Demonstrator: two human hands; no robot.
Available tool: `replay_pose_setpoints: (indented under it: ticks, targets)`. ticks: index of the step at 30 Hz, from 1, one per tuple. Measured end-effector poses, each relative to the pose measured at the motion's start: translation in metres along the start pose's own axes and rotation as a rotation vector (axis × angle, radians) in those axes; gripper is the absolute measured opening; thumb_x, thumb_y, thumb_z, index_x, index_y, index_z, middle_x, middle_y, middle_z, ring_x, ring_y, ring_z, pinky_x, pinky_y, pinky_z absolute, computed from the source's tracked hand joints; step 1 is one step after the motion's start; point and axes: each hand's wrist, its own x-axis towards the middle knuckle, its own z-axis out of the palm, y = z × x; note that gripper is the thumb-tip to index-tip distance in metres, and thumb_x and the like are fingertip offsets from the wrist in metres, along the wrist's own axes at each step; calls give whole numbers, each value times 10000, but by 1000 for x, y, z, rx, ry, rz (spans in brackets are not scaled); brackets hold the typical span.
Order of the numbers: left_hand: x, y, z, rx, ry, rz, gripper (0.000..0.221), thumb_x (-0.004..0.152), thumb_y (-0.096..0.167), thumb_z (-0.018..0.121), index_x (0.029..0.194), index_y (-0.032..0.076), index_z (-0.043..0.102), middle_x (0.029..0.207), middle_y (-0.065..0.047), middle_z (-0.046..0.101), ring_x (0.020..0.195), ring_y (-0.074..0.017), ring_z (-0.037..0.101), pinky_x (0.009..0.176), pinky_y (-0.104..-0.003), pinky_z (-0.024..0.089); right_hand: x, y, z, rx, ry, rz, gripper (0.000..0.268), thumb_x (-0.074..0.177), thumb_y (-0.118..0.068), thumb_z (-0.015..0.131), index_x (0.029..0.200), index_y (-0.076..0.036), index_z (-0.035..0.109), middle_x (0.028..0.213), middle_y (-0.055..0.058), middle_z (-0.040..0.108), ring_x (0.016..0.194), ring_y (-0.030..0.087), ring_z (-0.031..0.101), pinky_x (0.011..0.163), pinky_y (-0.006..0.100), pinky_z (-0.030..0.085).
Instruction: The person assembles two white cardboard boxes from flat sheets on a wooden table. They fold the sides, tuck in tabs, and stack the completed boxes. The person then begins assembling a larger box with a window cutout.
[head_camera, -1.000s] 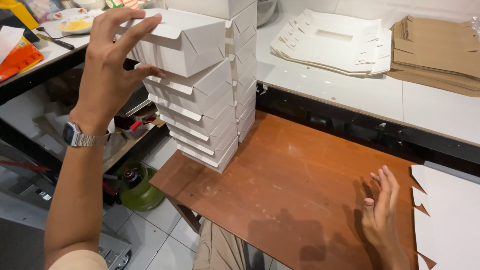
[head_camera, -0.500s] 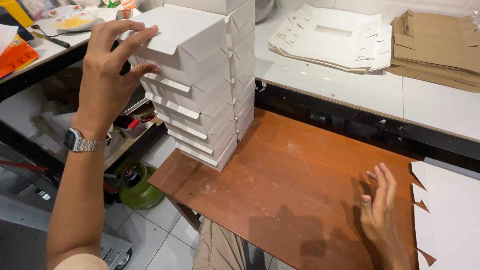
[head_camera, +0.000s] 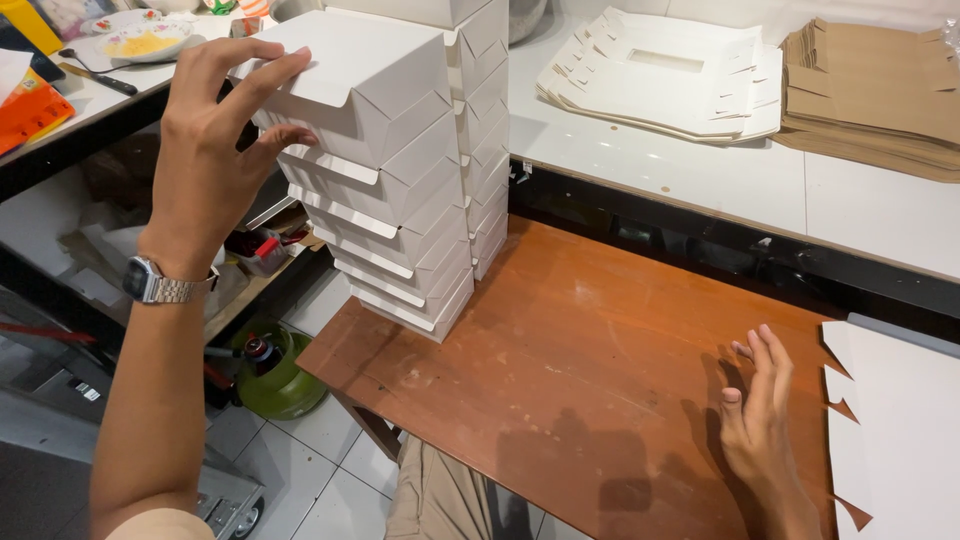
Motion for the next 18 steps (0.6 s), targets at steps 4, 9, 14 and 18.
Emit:
replay_pose_setpoints:
  ticks: [4, 9, 14, 18]
  targets:
    - [2, 2, -1, 0, 3, 16, 536, 1006, -144, 867, 1452, -19, 597, 1347, -239, 550, 1220, -434, 514, 1023, -566, 484, 0, -1, 0, 15, 3, 20, 862, 968, -555, 259, 1580, 51, 234, 1611, 215, 201, 1343, 339, 480, 1049, 499, 450]
    - [0, 2, -1, 6, 1, 11, 525, 1041, -151, 812, 1481, -4, 566, 1360, -258, 526, 1263, -451, 496, 1072, -599, 482, 0, 3, 0, 4, -2, 11, 862, 971, -555, 252, 1585, 49, 218, 1611, 222, 193, 1354, 349, 472, 1073, 507, 432]
    - [-7, 0, -3, 46, -8, -47, 555, 1034, -181, 802, 1499, 2, 562, 1416, -251, 475, 1321, -436, 454, 1023, -572, 537, 1, -2, -2, -9, -18, 55, 878, 957, -567, 250, 1580, 52, 220, 1606, 214, 195, 1344, 334, 470, 1065, 513, 433]
    - [-12, -3, -4, 100, -20, -72, 588, 1025, -185, 794, 1520, 10, 544, 1446, -257, 453, 1333, -449, 449, 1023, -606, 548, 1, 1, -1, -16, -14, 19, 860, 974, -548, 253, 1574, 67, 227, 1598, 227, 202, 1346, 350, 468, 1083, 521, 423]
